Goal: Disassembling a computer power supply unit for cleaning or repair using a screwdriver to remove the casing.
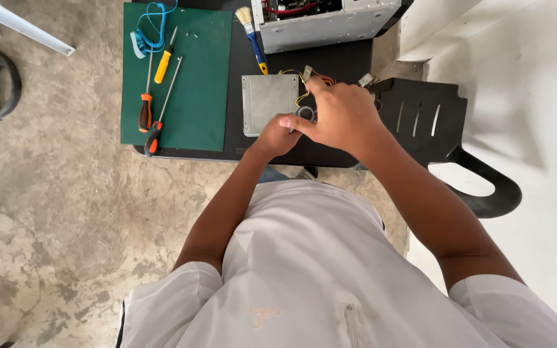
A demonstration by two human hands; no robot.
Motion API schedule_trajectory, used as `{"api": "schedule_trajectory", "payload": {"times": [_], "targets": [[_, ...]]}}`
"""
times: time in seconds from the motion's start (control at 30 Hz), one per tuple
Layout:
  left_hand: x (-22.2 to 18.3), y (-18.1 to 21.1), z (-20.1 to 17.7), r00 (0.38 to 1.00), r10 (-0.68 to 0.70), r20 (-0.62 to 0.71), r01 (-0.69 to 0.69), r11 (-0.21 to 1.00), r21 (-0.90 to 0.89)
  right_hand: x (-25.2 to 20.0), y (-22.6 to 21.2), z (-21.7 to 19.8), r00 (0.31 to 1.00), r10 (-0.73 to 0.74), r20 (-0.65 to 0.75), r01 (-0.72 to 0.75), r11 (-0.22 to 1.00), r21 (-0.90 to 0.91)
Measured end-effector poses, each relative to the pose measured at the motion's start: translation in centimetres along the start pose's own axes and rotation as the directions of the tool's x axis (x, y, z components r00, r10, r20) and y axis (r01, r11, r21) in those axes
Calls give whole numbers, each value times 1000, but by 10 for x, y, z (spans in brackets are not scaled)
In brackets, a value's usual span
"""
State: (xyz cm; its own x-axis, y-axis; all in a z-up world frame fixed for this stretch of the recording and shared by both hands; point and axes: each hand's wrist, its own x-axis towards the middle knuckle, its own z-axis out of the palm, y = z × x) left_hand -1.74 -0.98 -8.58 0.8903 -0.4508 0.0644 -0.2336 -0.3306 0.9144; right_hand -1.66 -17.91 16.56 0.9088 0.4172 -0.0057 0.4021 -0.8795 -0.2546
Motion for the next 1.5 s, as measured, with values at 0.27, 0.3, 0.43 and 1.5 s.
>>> {"api": "schedule_trajectory", "payload": {"times": [0.27,0.3,0.43,1.5], "targets": [[28,66,-60,988,13,155,-82,891,446,-18,44,-54,953,-303,3,279,881,383],[29,78,-74,917,-299,263,41,728,684,-25,50,-67,970,-240,-48,232,836,497],[53,43,-79,887,-339,314,-111,503,857,-59,94,-53,976,-86,-202,179,845,504],[-28,23,-125,892,-426,-150,452,835,313,-228,14,213,372,894,250,-336,-122,934]]}}
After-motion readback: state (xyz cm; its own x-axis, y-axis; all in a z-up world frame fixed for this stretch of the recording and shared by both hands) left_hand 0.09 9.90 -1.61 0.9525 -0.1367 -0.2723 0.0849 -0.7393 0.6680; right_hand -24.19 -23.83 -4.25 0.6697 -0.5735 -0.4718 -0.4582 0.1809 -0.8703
